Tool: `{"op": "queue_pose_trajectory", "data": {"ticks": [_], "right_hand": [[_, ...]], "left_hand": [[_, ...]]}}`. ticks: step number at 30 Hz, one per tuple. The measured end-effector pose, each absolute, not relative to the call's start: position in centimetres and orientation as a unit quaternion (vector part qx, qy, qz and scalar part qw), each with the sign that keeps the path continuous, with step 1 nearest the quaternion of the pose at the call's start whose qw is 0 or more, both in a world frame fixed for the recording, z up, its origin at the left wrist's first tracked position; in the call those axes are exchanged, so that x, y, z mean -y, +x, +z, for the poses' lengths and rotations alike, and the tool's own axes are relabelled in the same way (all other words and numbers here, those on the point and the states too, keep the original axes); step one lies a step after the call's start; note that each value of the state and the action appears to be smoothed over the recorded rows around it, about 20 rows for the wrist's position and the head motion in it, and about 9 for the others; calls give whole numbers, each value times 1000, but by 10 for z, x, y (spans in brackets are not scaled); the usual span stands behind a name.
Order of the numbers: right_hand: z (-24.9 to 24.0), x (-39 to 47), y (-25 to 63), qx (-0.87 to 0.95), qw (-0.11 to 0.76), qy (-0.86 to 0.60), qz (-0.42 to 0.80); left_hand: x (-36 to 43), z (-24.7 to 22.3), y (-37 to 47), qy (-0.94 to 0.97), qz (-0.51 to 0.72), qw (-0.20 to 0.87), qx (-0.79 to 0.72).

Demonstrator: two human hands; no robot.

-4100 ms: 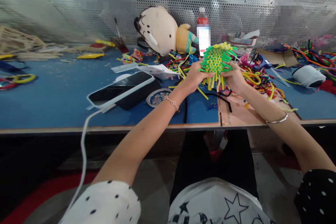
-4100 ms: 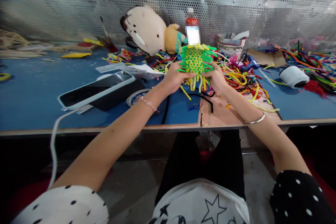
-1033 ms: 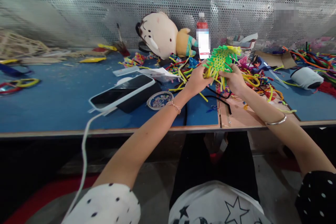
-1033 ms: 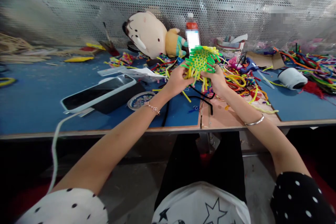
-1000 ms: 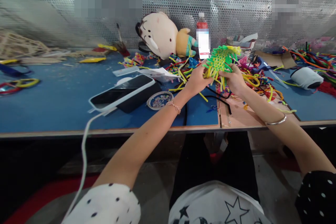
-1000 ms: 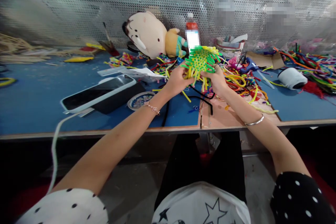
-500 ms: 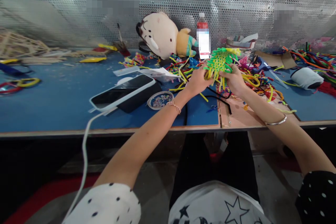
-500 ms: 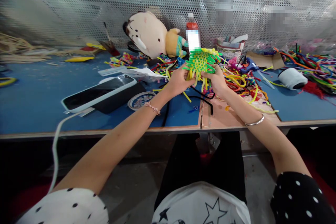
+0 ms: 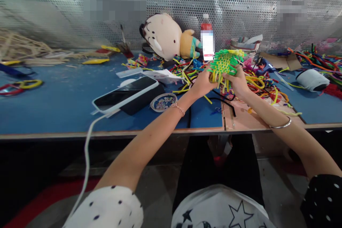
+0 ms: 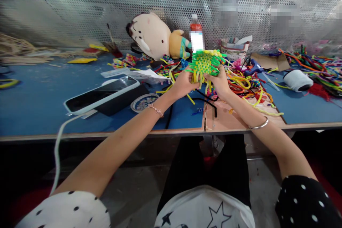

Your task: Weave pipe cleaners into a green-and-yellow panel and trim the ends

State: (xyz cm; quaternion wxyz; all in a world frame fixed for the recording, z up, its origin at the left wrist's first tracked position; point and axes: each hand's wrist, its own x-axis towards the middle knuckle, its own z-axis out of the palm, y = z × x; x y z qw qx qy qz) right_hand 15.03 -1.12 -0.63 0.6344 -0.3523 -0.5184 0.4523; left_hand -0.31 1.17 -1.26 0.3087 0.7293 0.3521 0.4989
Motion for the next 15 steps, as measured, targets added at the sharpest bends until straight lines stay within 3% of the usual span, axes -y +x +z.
{"op": "queue_pose_trajectory", "data": {"ticks": [15], "right_hand": [[-7,8,153,525,635,-373,427]], "left_hand": [[3,-4,-3,731,492,304,-363]]}}
